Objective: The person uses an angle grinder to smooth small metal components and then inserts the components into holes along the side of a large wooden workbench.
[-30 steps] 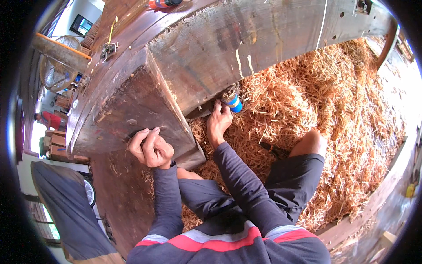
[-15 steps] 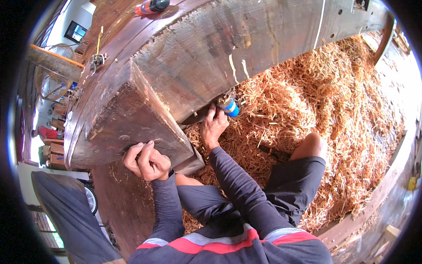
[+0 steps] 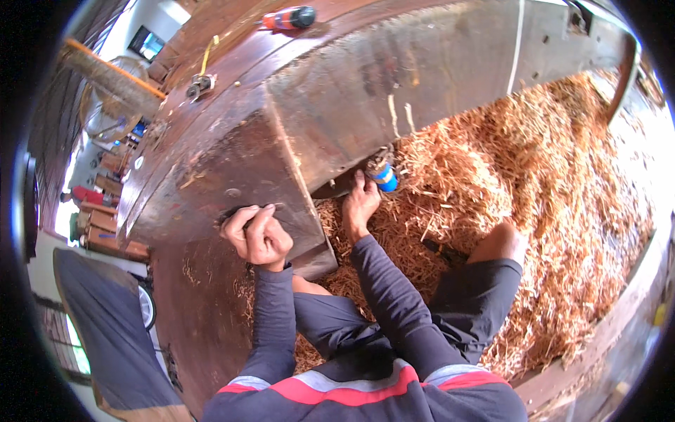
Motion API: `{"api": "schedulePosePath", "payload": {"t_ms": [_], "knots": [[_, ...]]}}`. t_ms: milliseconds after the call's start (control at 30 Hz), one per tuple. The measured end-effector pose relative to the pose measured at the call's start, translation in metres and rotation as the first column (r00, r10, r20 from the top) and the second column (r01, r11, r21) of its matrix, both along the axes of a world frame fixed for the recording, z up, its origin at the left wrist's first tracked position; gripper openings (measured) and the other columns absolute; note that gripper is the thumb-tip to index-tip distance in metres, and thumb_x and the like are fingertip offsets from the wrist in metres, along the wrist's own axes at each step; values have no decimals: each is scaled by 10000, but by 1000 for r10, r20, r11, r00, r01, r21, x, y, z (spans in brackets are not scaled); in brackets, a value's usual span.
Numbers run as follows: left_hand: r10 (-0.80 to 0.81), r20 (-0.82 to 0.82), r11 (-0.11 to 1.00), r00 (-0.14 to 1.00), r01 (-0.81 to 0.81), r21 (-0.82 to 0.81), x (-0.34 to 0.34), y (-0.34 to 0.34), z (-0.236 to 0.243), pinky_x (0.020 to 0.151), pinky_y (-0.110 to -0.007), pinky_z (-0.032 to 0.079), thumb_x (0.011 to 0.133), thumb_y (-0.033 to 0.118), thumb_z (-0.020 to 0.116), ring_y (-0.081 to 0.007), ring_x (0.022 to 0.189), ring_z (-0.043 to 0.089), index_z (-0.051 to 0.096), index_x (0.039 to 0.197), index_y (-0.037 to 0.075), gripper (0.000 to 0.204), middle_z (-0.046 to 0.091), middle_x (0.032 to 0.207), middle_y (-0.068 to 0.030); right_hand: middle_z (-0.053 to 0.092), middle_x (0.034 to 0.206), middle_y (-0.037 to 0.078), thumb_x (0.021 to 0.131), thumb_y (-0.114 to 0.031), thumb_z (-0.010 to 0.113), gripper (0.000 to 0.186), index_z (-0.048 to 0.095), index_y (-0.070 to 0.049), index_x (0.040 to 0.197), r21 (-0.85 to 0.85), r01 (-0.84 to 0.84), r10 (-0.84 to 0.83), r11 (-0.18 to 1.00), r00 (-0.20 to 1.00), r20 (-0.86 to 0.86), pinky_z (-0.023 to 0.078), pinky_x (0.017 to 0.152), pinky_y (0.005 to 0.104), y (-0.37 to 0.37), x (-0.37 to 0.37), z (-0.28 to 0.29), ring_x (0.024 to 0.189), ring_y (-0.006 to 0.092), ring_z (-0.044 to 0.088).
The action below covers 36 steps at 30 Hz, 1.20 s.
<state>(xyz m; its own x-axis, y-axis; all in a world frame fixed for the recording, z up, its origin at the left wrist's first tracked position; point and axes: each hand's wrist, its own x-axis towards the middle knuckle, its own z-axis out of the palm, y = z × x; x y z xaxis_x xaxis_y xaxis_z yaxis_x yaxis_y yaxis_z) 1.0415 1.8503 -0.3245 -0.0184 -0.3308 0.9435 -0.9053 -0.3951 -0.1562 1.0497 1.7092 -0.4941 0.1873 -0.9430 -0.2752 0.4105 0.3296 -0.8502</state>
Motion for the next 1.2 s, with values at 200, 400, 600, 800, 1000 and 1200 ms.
{"api": "schedulePosePath", "payload": {"t_ms": [200, 400, 600, 800, 1000, 1200], "knots": [[-39, 39, 999, 998, 40, -23, -1, -12, -7, 768, -362, 468, 884, 5, 587, -230, 854, 569, 733, 915, 71, 163, 592, 968, -84, 725, 878, 185, 977, -276, 637, 353, 689, 54, 1092, -27, 61, -66, 998, 946, -319, 493, 778, 411, -15, 6, -5, 781, 270, 648], [-3, 116, 998, 993, 10, -56, 1, -4, -3, 714, -356, 488, 898, 16, 594, -233, 816, 582, 731, 884, 43, 140, 601, 937, -100, 591, 758, -26, 950, -168, 679, 188, 679, 19, 976, 320, 35, -93, 947, 982, 166, 432, 652, 306, -5, 17, 1, 694, 112, 496], [-10, 43, 1000, 999, 11, -9, 6, 0, -7, 710, -366, 518, 923, 7, 559, -230, 850, 607, 726, 929, 26, 169, 593, 1015, -124, 698, 939, 23, 930, -294, 747, 367, 697, 37, 1082, 243, -156, 116, 957, 978, 170, 439, 784, 265, -14, -13, 12, 826, 96, 583], [-114, -335, 993, 935, 104, -48, -31, 8, -34, 764, -306, 553, 925, -54, 553, -215, 920, 613, 696, 1020, -30, 173, 575, 1144, -155, 727, 1054, 180, 959, -317, 687, 410, 675, 23, 1186, -270, -687, 374, 674, 633, -677, 536, 813, 396, -44, -160, -57, 926, 261, 696], [-383, -748, 891, 542, 430, -145, -94, -18, -96, 864, -353, 534, 891, -31, 605, -263, 966, 660, 697, 1027, -5, 166, 657, 1108, -163, 502, 1215, 204, 865, -292, 714, 493, 521, -33, 1237, -11, -914, -207, 407, -81, -975, 477, 861, 557, -57, -293, -148, 1141, 425, 504], [-227, -941, 814, 251, 579, -42, -77, -35, -124, 782, -299, 536, 941, 51, 650, -182, 922, 668, 665, 1147, -16, 218, 666, 1098, -116, 666, 999, 185, 876, -295, 679, 478, 505, -71, 1260, 18, -907, -212, 420, -117, -970, 543, 759, 490, -74, -298, -152, 932, 382, 665]]}}
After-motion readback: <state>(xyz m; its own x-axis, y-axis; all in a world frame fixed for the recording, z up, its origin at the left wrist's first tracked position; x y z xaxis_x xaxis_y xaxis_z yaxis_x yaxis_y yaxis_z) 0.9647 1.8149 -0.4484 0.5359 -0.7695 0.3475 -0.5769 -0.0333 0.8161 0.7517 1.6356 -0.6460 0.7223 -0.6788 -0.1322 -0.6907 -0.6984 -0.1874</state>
